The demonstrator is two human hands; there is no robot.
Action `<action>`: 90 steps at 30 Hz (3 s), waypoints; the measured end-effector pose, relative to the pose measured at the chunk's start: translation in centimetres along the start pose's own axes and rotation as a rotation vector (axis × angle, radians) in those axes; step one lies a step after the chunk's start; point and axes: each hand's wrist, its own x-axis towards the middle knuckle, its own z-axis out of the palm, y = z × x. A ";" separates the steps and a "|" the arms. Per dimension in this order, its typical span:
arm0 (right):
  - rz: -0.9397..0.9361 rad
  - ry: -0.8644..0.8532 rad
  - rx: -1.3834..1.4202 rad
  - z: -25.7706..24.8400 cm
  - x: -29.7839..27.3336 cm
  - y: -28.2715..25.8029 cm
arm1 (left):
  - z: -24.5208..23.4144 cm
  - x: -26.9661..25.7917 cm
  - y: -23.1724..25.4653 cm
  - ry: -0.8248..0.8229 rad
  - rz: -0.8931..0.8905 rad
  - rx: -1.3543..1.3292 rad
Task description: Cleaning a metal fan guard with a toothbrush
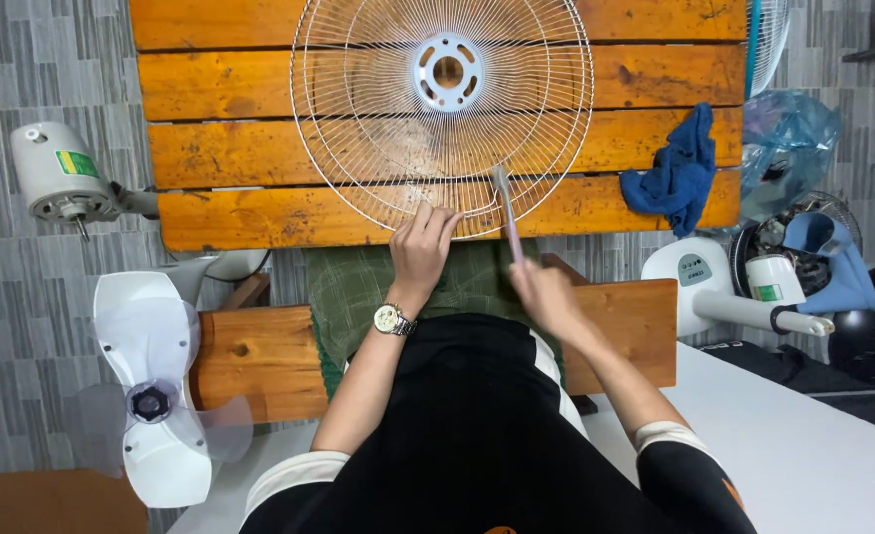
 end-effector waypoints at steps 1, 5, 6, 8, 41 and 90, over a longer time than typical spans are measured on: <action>0.000 -0.006 -0.001 -1.2 1.1 1.7 | 0.0 0.2 0.1 -0.002 -0.006 0.001; -0.119 0.246 0.136 -0.5 1.5 5.6 | -0.4 -0.1 0.4 0.002 -0.011 -0.017; -0.119 0.228 0.095 0.8 1.3 5.9 | -0.3 0.2 0.4 0.008 -0.011 -0.017; -0.123 0.198 0.031 3.2 0.8 6.2 | -0.1 0.2 0.1 0.008 -0.004 -0.025; -0.058 0.114 -0.164 -6.0 1.7 0.4 | -0.5 -0.1 0.3 0.024 0.020 -0.014; 0.029 -0.082 -0.288 -10.7 -1.4 -1.1 | -0.6 0.5 0.5 0.080 0.053 0.019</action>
